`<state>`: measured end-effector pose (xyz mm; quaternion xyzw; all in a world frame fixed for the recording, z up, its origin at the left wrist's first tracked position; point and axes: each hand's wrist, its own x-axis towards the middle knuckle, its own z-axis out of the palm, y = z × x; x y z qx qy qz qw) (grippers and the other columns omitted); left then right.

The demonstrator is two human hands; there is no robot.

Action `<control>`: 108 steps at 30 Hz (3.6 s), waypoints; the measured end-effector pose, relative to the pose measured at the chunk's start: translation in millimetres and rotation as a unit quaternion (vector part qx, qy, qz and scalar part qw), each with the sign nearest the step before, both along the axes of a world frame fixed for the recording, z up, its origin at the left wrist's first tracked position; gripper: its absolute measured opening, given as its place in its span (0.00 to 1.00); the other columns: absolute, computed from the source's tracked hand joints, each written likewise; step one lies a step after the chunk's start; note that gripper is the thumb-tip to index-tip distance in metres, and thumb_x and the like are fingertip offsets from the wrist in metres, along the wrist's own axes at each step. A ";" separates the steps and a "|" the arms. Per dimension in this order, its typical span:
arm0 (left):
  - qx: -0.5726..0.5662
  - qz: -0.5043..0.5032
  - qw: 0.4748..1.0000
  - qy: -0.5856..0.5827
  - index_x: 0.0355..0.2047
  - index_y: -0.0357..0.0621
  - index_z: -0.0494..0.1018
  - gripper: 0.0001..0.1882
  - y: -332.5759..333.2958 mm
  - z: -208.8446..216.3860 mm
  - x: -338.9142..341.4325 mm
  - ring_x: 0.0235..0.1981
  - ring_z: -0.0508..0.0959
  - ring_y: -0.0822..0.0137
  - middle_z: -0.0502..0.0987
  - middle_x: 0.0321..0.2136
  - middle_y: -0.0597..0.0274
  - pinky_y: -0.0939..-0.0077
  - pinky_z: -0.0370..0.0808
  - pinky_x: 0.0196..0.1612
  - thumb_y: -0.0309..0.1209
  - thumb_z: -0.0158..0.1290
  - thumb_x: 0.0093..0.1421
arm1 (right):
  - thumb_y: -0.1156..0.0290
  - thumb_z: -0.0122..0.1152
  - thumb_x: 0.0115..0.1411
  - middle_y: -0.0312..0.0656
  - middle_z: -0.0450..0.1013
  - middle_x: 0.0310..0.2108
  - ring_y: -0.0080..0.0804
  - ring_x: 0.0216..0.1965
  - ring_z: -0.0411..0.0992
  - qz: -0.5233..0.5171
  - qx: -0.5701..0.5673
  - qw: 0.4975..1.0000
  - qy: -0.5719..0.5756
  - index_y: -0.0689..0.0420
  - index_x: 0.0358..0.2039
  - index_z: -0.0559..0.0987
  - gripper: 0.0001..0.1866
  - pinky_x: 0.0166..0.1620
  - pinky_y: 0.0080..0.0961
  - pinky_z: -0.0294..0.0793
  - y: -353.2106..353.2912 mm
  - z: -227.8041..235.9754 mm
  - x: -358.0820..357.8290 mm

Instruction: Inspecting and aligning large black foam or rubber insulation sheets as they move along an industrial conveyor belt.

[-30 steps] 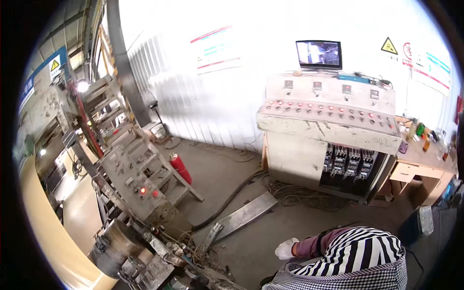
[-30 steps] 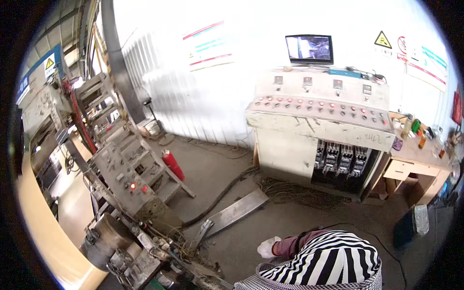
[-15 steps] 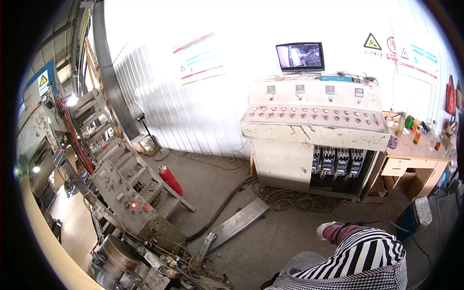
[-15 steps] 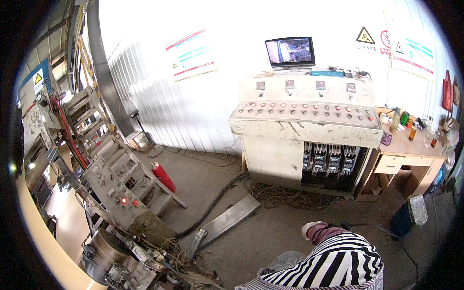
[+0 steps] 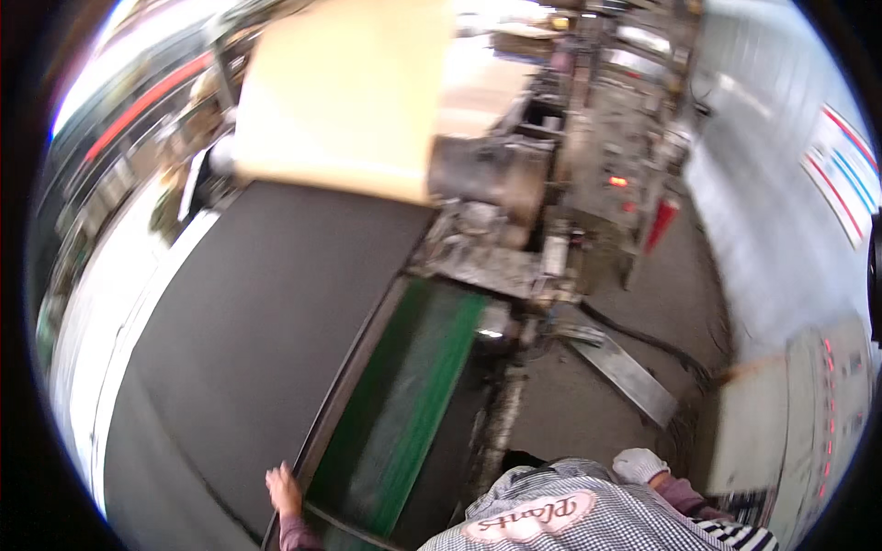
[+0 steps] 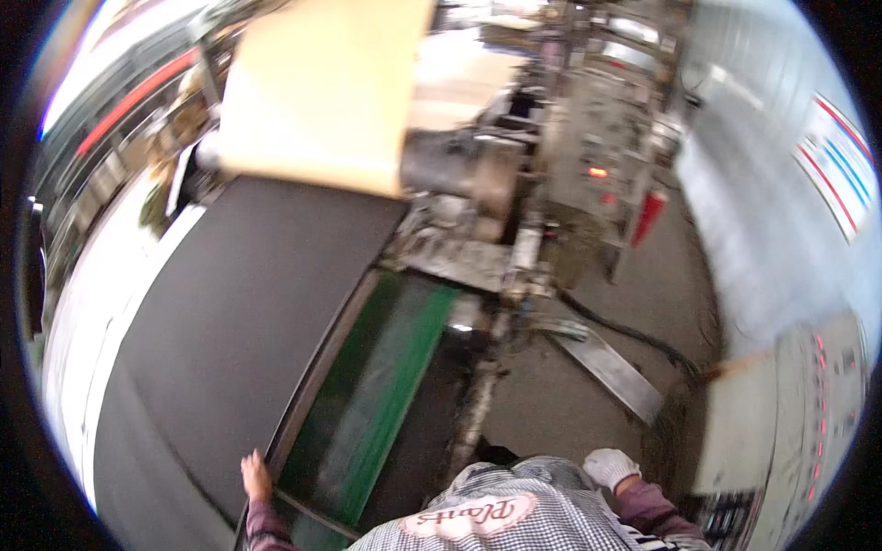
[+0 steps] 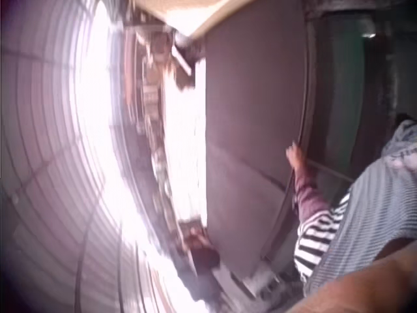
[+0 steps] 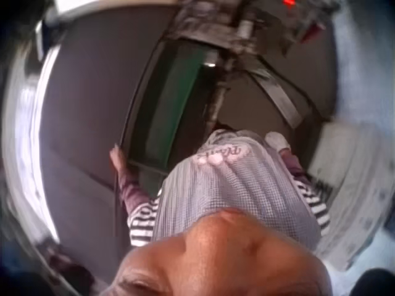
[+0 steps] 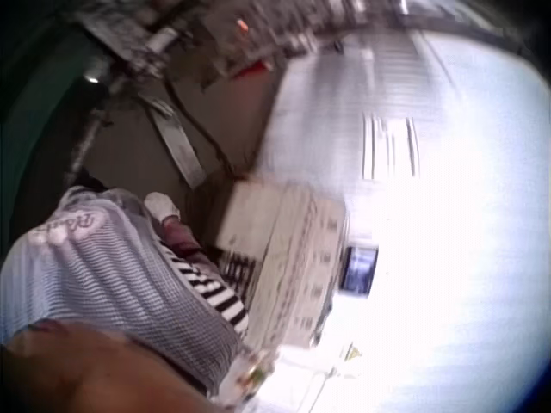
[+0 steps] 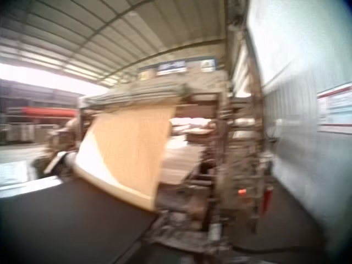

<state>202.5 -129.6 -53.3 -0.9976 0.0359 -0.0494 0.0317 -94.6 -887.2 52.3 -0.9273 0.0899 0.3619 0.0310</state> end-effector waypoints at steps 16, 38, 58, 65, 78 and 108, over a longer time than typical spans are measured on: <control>-0.143 0.357 0.902 -0.195 0.42 0.42 0.80 0.15 -42.5 93.1 -55.4 0.49 0.78 0.52 0.81 0.45 0.52 0.59 0.72 0.56 0.38 0.58 0.60 | 0.63 0.58 0.62 0.45 0.77 0.49 0.44 0.52 0.75 0.419 0.447 0.743 -0.269 0.54 0.52 0.79 0.19 0.56 0.38 0.74 378.8 60.3 476.7; -0.190 0.438 0.879 -0.019 0.37 0.40 0.75 0.16 -14.9 71.6 -69.2 0.47 0.75 0.49 0.76 0.39 0.49 0.56 0.74 0.52 0.40 0.55 0.55 | 0.85 0.64 0.44 0.52 0.68 0.54 0.51 0.58 0.68 0.331 0.251 0.883 -0.219 0.60 0.60 0.71 0.38 0.61 0.35 0.68 311.3 -15.0 662.8; -0.232 0.185 0.948 0.112 0.43 0.57 0.85 0.16 -154.6 103.9 86.8 0.52 0.70 0.52 0.76 0.48 0.54 0.58 0.66 0.57 0.47 0.56 0.62 | 0.67 0.60 0.61 0.40 0.79 0.48 0.34 0.39 0.80 0.314 0.373 0.705 -0.515 0.46 0.45 0.81 0.11 0.34 0.28 0.82 233.6 66.1 550.4; -0.405 0.143 0.896 0.114 0.66 0.40 0.63 0.29 -146.8 54.8 92.3 0.69 0.61 0.48 0.63 0.66 0.44 0.56 0.56 0.70 0.45 0.44 0.71 | 0.69 0.62 0.63 0.41 0.78 0.50 0.38 0.48 0.78 0.262 0.530 0.738 -0.326 0.47 0.51 0.79 0.15 0.48 0.31 0.81 223.2 53.7 454.2; 0.044 0.026 0.996 -0.075 0.38 0.36 0.78 0.21 -126.7 48.6 43.5 0.45 0.73 0.46 0.75 0.35 0.47 0.49 0.69 0.44 0.45 0.48 0.67 | 0.59 0.57 0.67 0.38 0.82 0.32 0.22 0.30 0.80 0.008 0.376 0.924 -0.067 0.54 0.52 0.79 0.18 0.36 0.22 0.79 162.5 74.0 363.1; -0.184 0.131 0.974 -0.005 0.49 0.38 0.78 0.19 -92.0 52.8 30.6 0.55 0.74 0.45 0.78 0.50 0.46 0.56 0.69 0.60 0.38 0.46 0.70 | 0.49 0.48 0.69 0.34 0.82 0.43 0.31 0.41 0.81 0.189 0.261 0.941 -0.105 0.42 0.56 0.78 0.21 0.48 0.28 0.78 163.9 51.4 325.6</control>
